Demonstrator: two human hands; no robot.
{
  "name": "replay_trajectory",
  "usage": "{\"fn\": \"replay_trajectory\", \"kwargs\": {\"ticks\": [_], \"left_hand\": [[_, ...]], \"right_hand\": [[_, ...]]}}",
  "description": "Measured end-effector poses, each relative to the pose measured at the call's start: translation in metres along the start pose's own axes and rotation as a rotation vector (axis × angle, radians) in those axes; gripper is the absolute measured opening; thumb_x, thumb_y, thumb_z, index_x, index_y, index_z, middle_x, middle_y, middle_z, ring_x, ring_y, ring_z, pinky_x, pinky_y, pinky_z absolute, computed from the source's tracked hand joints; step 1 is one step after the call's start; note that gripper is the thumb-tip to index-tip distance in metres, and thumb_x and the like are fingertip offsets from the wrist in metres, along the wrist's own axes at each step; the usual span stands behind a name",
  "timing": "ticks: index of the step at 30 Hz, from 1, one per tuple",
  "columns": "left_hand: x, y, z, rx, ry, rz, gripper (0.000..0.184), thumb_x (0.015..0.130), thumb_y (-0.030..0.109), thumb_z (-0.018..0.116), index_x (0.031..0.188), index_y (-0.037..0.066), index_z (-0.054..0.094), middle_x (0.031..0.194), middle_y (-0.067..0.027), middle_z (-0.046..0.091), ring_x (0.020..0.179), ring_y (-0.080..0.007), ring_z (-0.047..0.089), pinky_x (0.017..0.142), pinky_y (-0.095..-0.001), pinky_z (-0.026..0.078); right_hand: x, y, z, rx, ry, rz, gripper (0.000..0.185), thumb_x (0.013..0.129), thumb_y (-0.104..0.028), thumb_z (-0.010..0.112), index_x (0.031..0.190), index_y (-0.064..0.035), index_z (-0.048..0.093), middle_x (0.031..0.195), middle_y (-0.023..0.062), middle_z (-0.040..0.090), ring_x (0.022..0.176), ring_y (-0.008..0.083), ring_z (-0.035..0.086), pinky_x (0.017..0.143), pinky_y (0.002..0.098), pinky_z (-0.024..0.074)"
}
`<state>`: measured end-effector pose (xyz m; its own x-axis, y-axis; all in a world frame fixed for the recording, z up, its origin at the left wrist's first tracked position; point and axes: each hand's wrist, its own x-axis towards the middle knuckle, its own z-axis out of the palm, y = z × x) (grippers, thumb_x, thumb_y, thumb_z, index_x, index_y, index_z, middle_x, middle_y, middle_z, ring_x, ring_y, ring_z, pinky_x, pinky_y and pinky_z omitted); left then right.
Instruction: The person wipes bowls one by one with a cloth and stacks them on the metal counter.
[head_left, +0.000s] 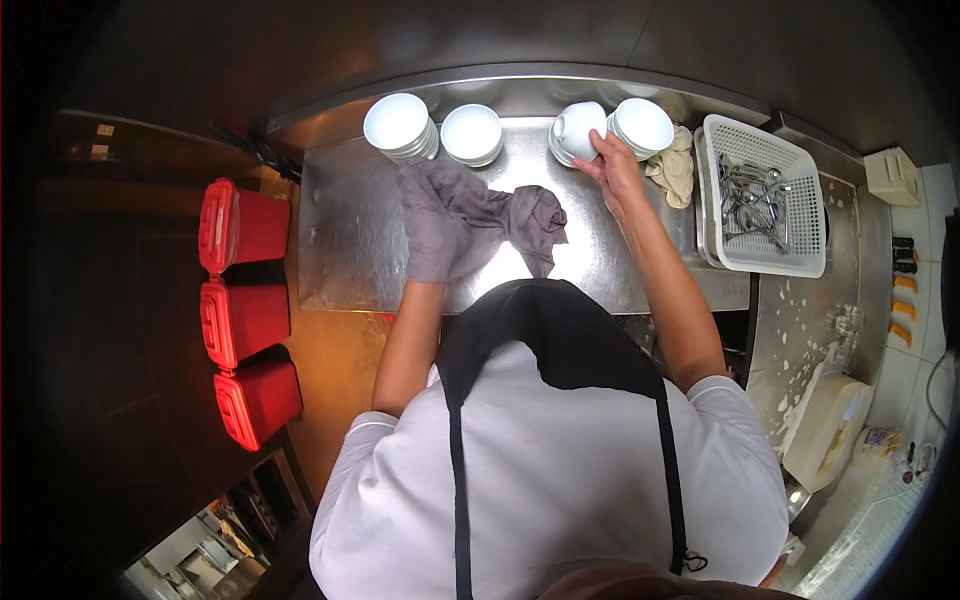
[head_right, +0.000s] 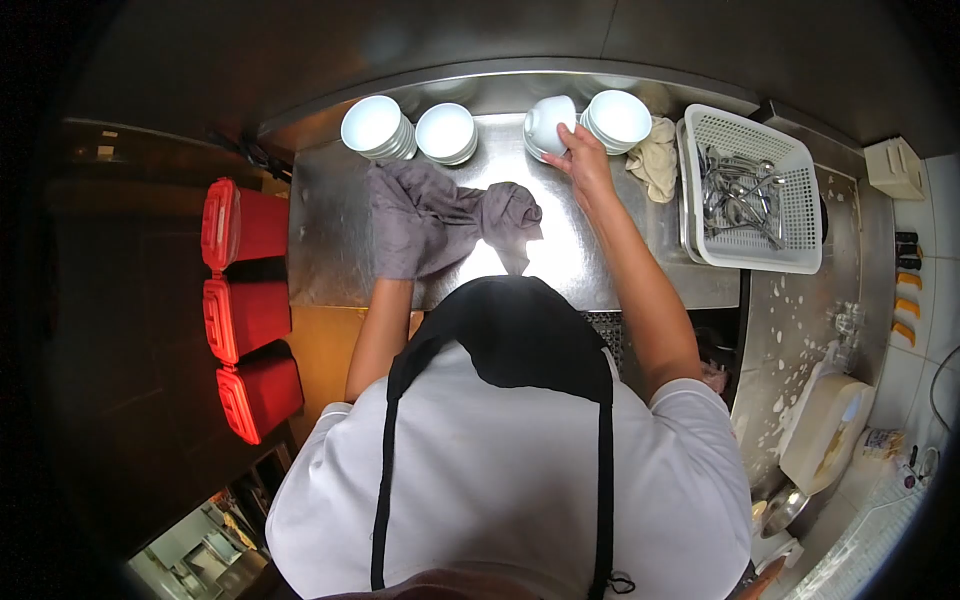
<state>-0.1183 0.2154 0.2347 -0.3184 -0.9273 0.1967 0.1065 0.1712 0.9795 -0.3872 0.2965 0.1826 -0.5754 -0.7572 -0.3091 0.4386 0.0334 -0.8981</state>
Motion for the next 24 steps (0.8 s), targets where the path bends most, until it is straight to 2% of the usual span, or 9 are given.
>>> {"fn": "replay_trajectory", "kwargs": {"ticks": [3, 7, 9, 11, 13, 16, 17, 21, 24], "left_hand": [[0.0, 0.057, 0.014, 0.838, -0.212, 0.602, 0.012, 0.088, 0.017, 0.066, 0.095, 0.007, 0.066, 0.095, -0.0085, 0.066, 0.097, -0.0242, 0.065, 0.088, -0.0389, 0.049], [-0.006, 0.036, 0.016, 0.642, -0.393, 0.245, 0.026, 0.084, 0.019, 0.072, 0.107, 0.008, 0.068, 0.106, -0.0062, 0.069, 0.107, -0.0243, 0.064, 0.096, -0.0405, 0.047], [-0.011, 0.035, 0.023, 0.482, -0.345, 0.18, 0.038, 0.08, 0.021, 0.076, 0.114, 0.008, 0.066, 0.111, -0.0067, 0.069, 0.111, -0.0249, 0.063, 0.099, -0.0403, 0.047], [-0.019, 0.033, 0.025, 0.335, -0.217, 0.19, 0.058, 0.075, 0.025, 0.082, 0.126, 0.007, 0.06, 0.119, -0.0094, 0.066, 0.115, -0.0256, 0.063, 0.102, -0.0392, 0.047], [-0.018, 0.04, 0.019, 0.322, -0.213, 0.159, 0.075, 0.072, 0.024, 0.086, 0.136, 0.005, 0.051, 0.128, -0.0111, 0.061, 0.12, -0.0239, 0.06, 0.104, -0.038, 0.047], [-0.024, 0.078, 0.007, 0.438, -0.157, 0.243, 0.088, 0.065, 0.017, 0.091, 0.139, 0.004, 0.045, 0.134, -0.0111, 0.056, 0.124, -0.021, 0.056, 0.106, -0.0373, 0.045], [-0.023, 0.077, 0.004, 0.266, -0.021, 0.235, 0.071, 0.08, 0.03, 0.081, 0.138, 0.005, 0.049, 0.134, -0.0096, 0.057, 0.124, -0.0218, 0.055, 0.109, -0.0384, 0.043], [0.007, 0.113, -0.032, 0.048, 0.423, 0.419, 0.059, 0.093, 0.03, 0.065, 0.141, 0.006, 0.043, 0.135, -0.0106, 0.054, 0.124, -0.0241, 0.054, 0.108, -0.041, 0.043], [0.019, 0.131, -0.09, 0.597, 0.496, 0.727, 0.068, 0.077, 0.014, 0.074, 0.137, 0.003, 0.044, 0.127, -0.0142, 0.056, 0.12, -0.0278, 0.057, 0.107, -0.0422, 0.042]], "right_hand": [[-0.021, -0.004, 0.02, 0.13, 0.09, -0.006, 0.028, 0.103, -0.023, 0.061, 0.12, -0.0021, 0.067, 0.101, 0.0031, 0.071, 0.092, 0.0113, 0.067, 0.077, 0.0273, 0.0537], [-0.062, 0.019, 0.047, -0.342, -0.109, -0.358, 0.028, 0.102, -0.024, 0.062, 0.115, -0.0014, 0.071, 0.102, 0.0054, 0.074, 0.086, 0.0122, 0.065, 0.076, 0.0278, 0.0494], [-0.096, 0.008, 0.065, -0.705, -0.264, -0.504, 0.029, 0.096, -0.031, 0.068, 0.115, -0.0099, 0.074, 0.118, 0.0156, 0.072, 0.114, 0.029, 0.067, 0.099, 0.0407, 0.0503], [-0.114, -0.017, 0.081, -1.054, -0.369, -0.848, 0.064, 0.083, -0.039, 0.079, 0.139, -0.0146, 0.06, 0.149, 0.0188, 0.052, 0.142, 0.0367, 0.044, 0.118, 0.0536, 0.0305], [-0.118, -0.028, 0.085, -0.979, -0.249, -0.873, 0.094, 0.076, -0.047, 0.084, 0.152, -0.0111, 0.043, 0.156, 0.0224, 0.041, 0.143, 0.0378, 0.042, 0.118, 0.0501, 0.0329], [-0.112, -0.015, 0.076, -0.64, -0.463, -0.541, 0.11, 0.071, -0.051, 0.088, 0.156, -0.0055, 0.034, 0.154, 0.0247, 0.043, 0.143, 0.0389, 0.043, 0.117, 0.0461, 0.0352], [-0.113, -0.01, 0.073, -0.762, -0.522, -0.409, 0.1, 0.073, -0.042, 0.089, 0.152, -0.0032, 0.04, 0.152, 0.0194, 0.048, 0.139, 0.0334, 0.048, 0.113, 0.0399, 0.0404], [-0.1, 0.025, 0.057, -0.889, -0.825, 0.004, 0.068, 0.083, -0.034, 0.083, 0.136, -0.0004, 0.058, 0.117, 0.017, 0.072, 0.107, 0.0248, 0.066, 0.097, 0.0355, 0.0489], [-0.101, 0.051, 0.022, -0.663, -0.674, 0.029, 0.041, 0.089, -0.016, 0.076, 0.125, -0.0029, 0.063, 0.101, 0.0126, 0.074, 0.094, 0.0157, 0.068, 0.084, 0.0304, 0.0527]]}}
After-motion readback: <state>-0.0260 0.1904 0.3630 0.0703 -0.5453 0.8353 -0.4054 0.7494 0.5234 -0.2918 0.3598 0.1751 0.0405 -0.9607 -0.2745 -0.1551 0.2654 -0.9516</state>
